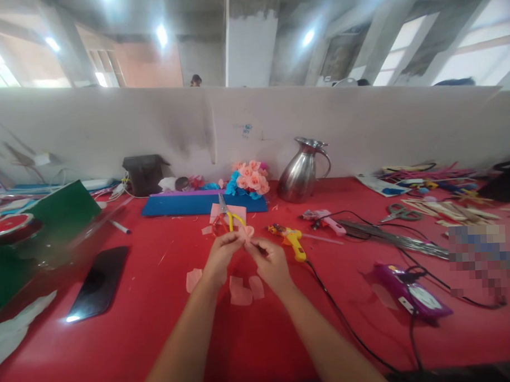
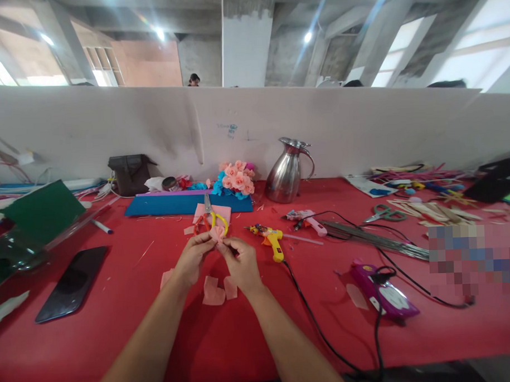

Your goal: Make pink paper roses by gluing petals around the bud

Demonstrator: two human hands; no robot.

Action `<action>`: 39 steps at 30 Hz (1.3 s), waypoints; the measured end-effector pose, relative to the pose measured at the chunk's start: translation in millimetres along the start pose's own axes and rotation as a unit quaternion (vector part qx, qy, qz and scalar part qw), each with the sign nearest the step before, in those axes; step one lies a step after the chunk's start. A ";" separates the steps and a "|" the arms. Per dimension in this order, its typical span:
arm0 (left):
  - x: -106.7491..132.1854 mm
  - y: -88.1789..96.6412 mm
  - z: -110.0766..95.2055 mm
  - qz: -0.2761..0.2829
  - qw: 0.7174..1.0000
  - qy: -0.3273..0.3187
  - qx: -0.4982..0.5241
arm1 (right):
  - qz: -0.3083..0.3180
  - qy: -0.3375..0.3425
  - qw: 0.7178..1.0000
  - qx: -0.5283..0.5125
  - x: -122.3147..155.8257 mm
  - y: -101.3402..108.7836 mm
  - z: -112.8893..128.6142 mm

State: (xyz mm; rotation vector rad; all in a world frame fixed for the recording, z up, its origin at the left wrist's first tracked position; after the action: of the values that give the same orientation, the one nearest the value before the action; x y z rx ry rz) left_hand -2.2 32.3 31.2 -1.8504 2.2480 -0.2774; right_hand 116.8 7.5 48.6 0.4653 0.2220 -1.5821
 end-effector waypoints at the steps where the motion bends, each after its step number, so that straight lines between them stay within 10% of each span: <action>1: 0.2 -1.3 0.4 0.015 1.000 0.001 0.007 | -0.001 -0.008 1.000 -0.006 -0.4 0.4 -1.5; 11: 3.0 -5.8 2.4 0.057 0.994 0.024 0.085 | 0.030 -0.078 0.995 -0.062 -3.7 1.5 -11.9; 23: -0.5 -6.0 -3.9 0.005 0.993 -0.057 -0.107 | -0.052 -0.030 0.992 -0.112 -5.1 15.0 7.3; 39: 2.2 -8.9 -4.1 0.004 0.992 -0.052 -0.115 | -0.057 -0.065 0.993 -0.082 -4.6 15.1 0.8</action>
State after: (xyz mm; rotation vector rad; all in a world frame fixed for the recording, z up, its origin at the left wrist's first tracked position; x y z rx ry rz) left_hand 4.6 28.4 37.6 -1.9147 2.2969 0.0811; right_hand 131.6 10.2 53.3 0.2238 0.2809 -1.6844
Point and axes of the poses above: each hand's wrist, its own x-axis away from the middle knuckle, its own y-axis out of the back of the hand, z = x × y, the point moved 5 cm from there along -x, towards the middle knuckle, and after that the axes turned 5 degrees about -x, right-handed, at the moved point
